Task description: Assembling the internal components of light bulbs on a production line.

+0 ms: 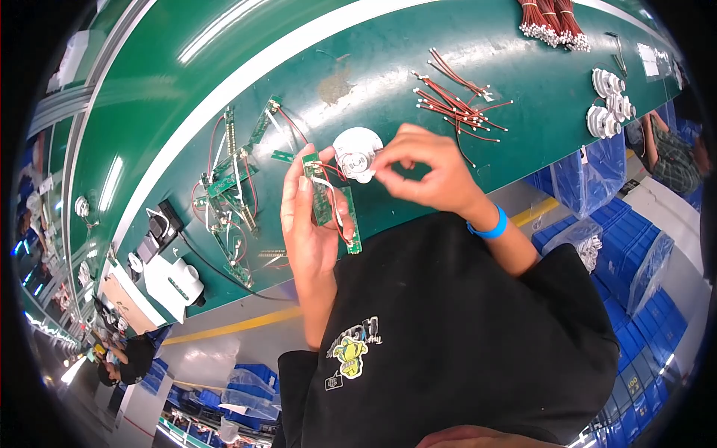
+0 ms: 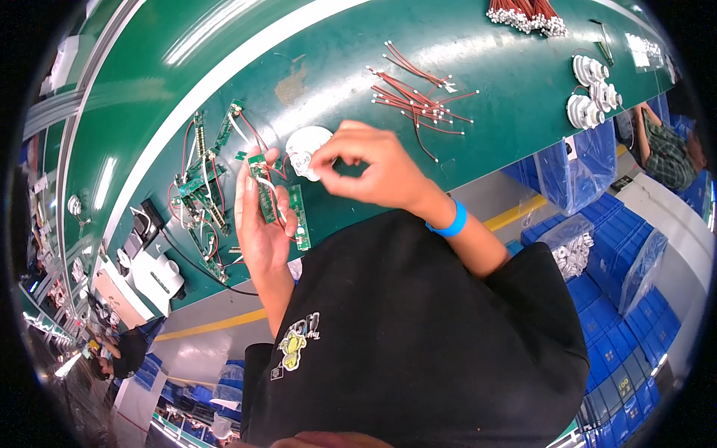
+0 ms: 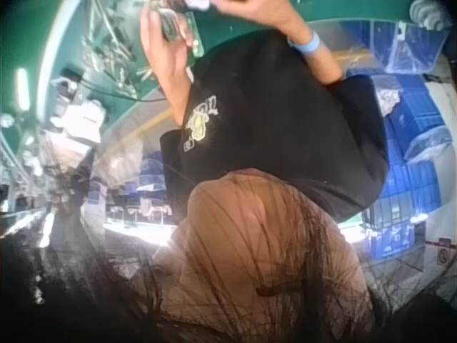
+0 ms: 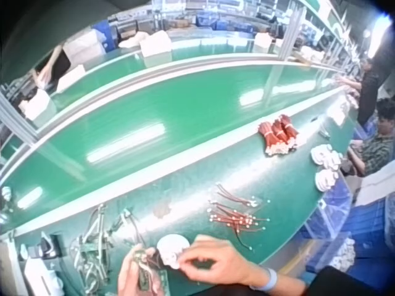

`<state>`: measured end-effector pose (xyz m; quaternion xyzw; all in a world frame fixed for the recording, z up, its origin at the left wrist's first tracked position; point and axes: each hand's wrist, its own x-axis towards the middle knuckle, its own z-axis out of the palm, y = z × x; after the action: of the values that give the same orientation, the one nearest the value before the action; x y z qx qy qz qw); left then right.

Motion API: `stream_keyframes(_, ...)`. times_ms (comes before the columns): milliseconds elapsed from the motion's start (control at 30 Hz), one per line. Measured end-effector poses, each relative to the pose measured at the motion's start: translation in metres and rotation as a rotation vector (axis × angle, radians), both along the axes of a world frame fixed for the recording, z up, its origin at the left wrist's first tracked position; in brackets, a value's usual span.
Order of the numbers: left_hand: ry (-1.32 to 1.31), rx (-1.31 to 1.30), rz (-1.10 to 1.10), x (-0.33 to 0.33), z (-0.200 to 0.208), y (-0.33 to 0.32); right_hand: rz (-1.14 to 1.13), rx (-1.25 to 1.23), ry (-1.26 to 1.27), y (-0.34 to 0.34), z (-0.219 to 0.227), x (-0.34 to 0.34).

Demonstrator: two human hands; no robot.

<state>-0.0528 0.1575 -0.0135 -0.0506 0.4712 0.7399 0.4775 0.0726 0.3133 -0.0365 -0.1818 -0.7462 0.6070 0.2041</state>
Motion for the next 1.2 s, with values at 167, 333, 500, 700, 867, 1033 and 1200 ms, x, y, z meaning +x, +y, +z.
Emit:
stream_keyframes(167,0.037,-0.012,-0.04,0.008,-0.006,0.003,0.043,0.159,0.131,-0.013,-0.009,-0.01)
stream_keyframes(333,0.1,-0.065,-0.065,0.017,-0.004,0.007,-0.073,0.223,0.137,-0.023,-0.015,-0.015)
stream_keyframes(500,0.186,-0.151,0.016,0.017,-0.001,0.01,0.021,0.126,0.006,-0.014,-0.005,-0.014)
stream_keyframes(700,0.247,-0.131,0.012,0.012,0.007,0.012,0.138,0.179,0.075,-0.013,-0.012,-0.016)
stream_keyframes(867,0.289,-0.098,-0.055,0.014,0.012,0.01,0.114,0.39,0.181,-0.019,-0.021,-0.022)
stream_keyframes(1033,0.416,-0.095,0.002,0.016,0.014,0.008,0.009,0.315,0.28,-0.03,-0.028,-0.028)
stream_keyframes(1200,0.626,-0.188,-0.004,0.016,0.025,0.002,-0.018,0.167,0.291,-0.029,-0.022,-0.031)
